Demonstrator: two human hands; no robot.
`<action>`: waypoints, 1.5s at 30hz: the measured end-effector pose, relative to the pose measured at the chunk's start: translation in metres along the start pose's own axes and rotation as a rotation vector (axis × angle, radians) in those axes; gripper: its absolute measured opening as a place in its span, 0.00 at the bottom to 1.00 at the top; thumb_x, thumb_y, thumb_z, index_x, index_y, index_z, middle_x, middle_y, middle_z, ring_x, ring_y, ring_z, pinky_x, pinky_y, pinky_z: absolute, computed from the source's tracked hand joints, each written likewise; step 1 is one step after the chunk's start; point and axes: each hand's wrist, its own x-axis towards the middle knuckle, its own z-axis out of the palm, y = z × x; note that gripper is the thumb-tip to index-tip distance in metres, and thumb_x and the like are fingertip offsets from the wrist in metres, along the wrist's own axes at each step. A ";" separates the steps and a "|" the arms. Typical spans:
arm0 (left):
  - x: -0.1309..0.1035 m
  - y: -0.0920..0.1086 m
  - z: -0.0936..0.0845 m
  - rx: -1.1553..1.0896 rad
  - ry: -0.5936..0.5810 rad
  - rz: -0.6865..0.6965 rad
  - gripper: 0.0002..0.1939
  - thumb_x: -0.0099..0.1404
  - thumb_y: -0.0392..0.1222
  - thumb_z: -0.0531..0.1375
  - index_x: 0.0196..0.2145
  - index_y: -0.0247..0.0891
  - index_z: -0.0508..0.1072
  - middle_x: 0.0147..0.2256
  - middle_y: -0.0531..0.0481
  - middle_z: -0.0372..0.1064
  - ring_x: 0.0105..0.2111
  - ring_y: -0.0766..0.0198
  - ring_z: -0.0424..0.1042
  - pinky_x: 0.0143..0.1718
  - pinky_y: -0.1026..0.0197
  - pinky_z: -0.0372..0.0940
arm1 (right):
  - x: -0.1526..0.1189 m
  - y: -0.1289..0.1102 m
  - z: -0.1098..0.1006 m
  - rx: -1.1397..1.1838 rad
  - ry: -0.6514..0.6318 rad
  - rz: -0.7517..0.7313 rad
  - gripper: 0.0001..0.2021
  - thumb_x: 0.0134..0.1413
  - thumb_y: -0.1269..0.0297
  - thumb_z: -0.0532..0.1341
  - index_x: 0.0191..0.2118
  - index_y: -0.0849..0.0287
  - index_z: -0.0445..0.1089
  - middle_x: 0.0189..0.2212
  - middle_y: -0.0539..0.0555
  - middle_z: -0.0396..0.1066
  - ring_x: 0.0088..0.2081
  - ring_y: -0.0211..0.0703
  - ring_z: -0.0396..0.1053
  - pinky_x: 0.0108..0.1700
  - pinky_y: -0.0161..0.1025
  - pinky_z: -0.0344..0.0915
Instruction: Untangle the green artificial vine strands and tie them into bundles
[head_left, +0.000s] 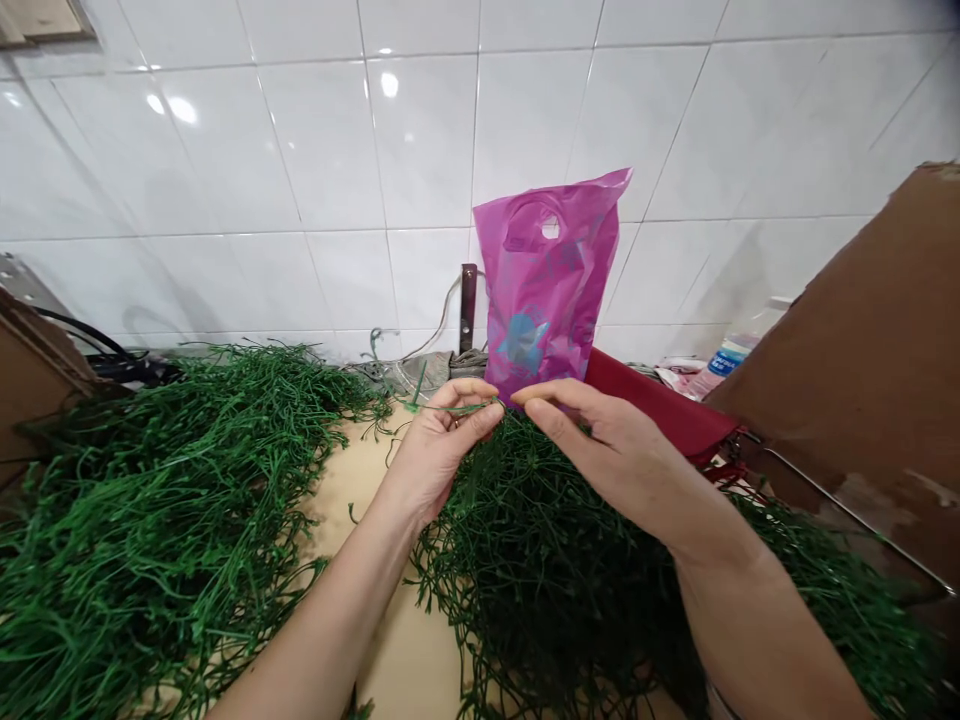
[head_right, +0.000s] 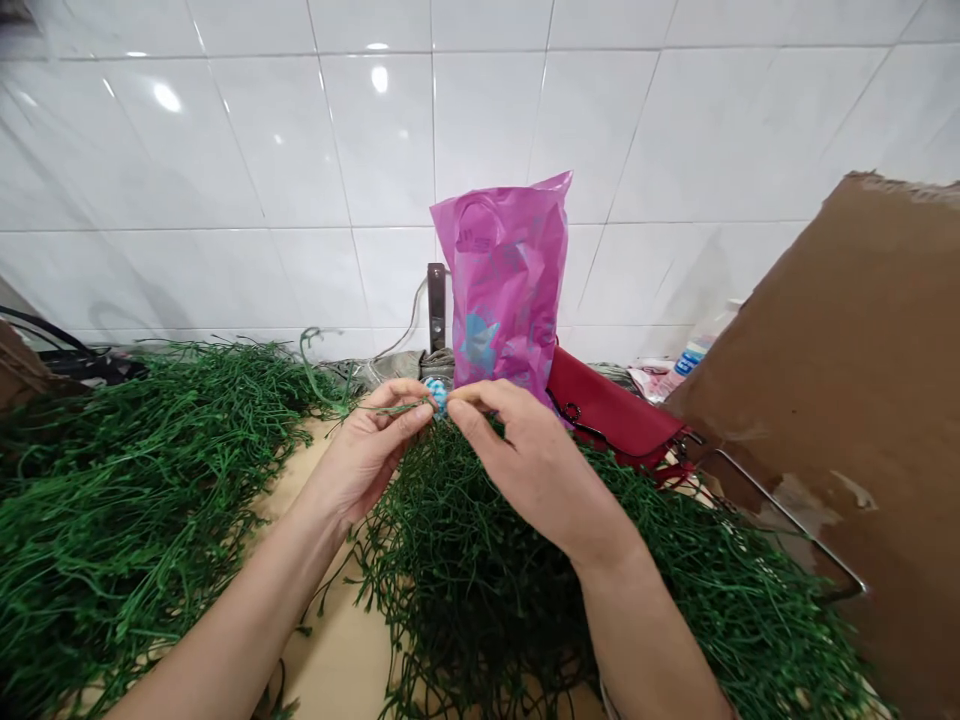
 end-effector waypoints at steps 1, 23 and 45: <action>0.000 0.000 0.001 0.007 0.009 0.018 0.11 0.55 0.40 0.73 0.35 0.39 0.77 0.32 0.56 0.73 0.31 0.70 0.68 0.35 0.68 0.61 | 0.002 -0.002 0.006 0.063 -0.020 0.018 0.12 0.64 0.55 0.56 0.41 0.55 0.73 0.39 0.53 0.76 0.42 0.45 0.71 0.46 0.40 0.64; 0.004 0.004 -0.004 0.445 -0.043 0.233 0.11 0.64 0.46 0.65 0.30 0.36 0.73 0.29 0.54 0.67 0.30 0.68 0.64 0.34 0.65 0.60 | 0.008 0.008 0.019 0.280 -0.017 0.137 0.09 0.57 0.58 0.60 0.33 0.58 0.70 0.26 0.48 0.66 0.29 0.38 0.61 0.32 0.36 0.57; -0.002 0.014 0.000 0.881 0.016 0.605 0.05 0.66 0.37 0.63 0.36 0.41 0.81 0.38 0.46 0.79 0.42 0.57 0.76 0.47 0.57 0.66 | 0.007 0.009 0.040 -0.084 0.259 -0.016 0.07 0.59 0.67 0.56 0.36 0.57 0.71 0.33 0.55 0.75 0.34 0.46 0.69 0.39 0.42 0.62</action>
